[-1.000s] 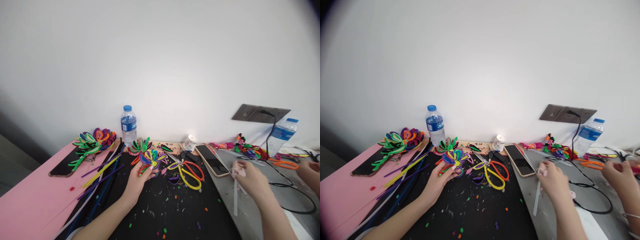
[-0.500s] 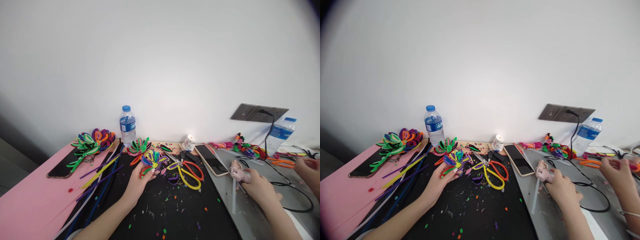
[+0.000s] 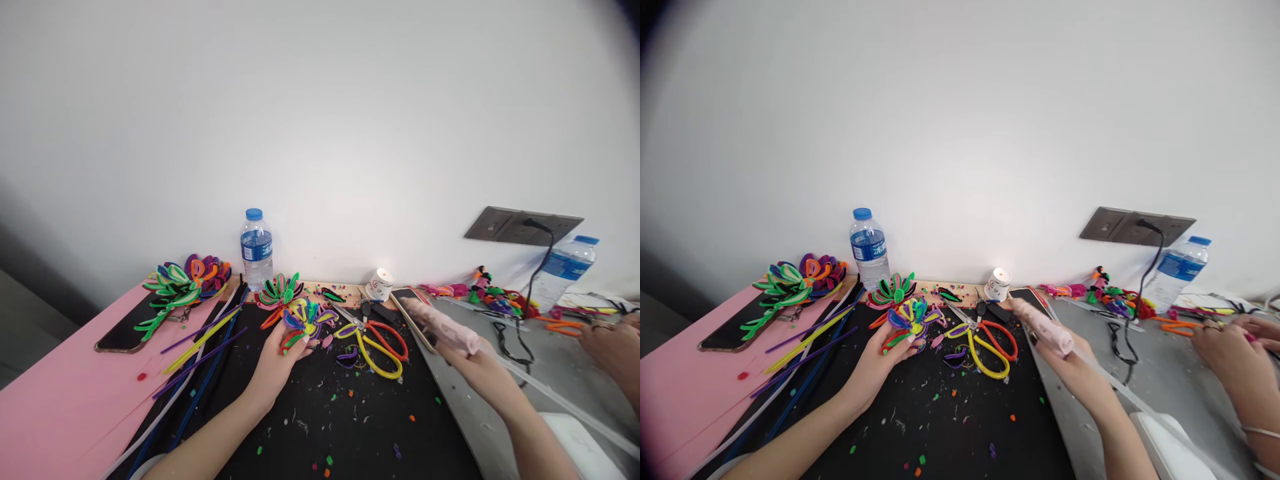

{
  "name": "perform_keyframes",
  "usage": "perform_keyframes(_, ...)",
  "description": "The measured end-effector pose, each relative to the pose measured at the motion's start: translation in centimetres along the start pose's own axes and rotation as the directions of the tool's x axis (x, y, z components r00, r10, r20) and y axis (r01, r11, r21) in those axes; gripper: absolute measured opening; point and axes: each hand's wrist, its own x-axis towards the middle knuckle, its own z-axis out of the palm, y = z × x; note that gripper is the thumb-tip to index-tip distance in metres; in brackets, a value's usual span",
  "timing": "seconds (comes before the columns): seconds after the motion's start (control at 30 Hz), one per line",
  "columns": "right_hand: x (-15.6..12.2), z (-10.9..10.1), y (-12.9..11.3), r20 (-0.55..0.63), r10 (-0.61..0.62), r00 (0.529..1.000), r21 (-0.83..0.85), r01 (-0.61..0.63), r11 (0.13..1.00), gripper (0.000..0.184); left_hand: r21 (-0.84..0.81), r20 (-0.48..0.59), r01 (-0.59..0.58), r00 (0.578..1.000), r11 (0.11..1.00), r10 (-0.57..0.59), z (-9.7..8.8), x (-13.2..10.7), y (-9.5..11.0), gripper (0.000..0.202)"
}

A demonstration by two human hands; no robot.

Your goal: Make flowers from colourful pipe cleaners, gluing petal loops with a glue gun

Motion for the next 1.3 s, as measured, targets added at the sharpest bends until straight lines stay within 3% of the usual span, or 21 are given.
perform_keyframes(0.03, 0.2, 0.5, -1.2, 0.151, -0.085, 0.985, 0.117, 0.068, 0.991, 0.041, 0.000, 0.001, 0.000, 1.000, 1.000, 0.000, 0.0, 0.0, 0.0, 0.044)
perform_keyframes(0.1, 0.5, 1.7, -3.1, 0.316, -0.181, 0.931, 0.288, 0.087, 0.954, 0.040, -0.001, 0.005, -0.001, 1.000, 1.000, 0.001, -0.1, 0.0, -0.1, 0.044)
perform_keyframes(0.17, 0.7, 3.1, -4.5, 0.365, -0.216, 0.905, 0.361, 0.076, 0.929, 0.037, -0.003, 0.012, -0.004, 1.000, 1.000, 0.004, -0.1, 0.1, -0.2, 0.043)
perform_keyframes(0.33, 0.7, 7.0, -5.7, 0.338, -0.247, 0.908, 0.403, 0.097, 0.910, 0.031, -0.016, 0.026, 0.012, 1.000, 1.000, -0.011, -0.2, 0.2, -0.3, 0.045)
perform_keyframes(0.53, -0.3, 10.1, -4.6, 0.241, -0.224, 0.944, 0.338, 0.134, 0.931, 0.009, -0.009, 0.041, 0.023, 0.999, 1.000, -0.023, -0.2, 0.1, -0.2, 0.045)
perform_keyframes(0.93, -0.6, 10.1, -4.9, 0.265, -0.247, 0.932, 0.230, 0.187, 0.955, 0.015, 0.032, 0.040, 0.041, 0.998, 0.999, -0.043, 0.0, 0.0, 0.0, 0.046)
perform_keyframes(1.3, -0.8, 10.5, -4.6, 0.246, -0.262, 0.933, 0.217, 0.210, 0.953, 0.008, 0.045, 0.048, 0.024, 0.999, 0.999, -0.026, -0.1, 0.1, -0.3, 0.046)
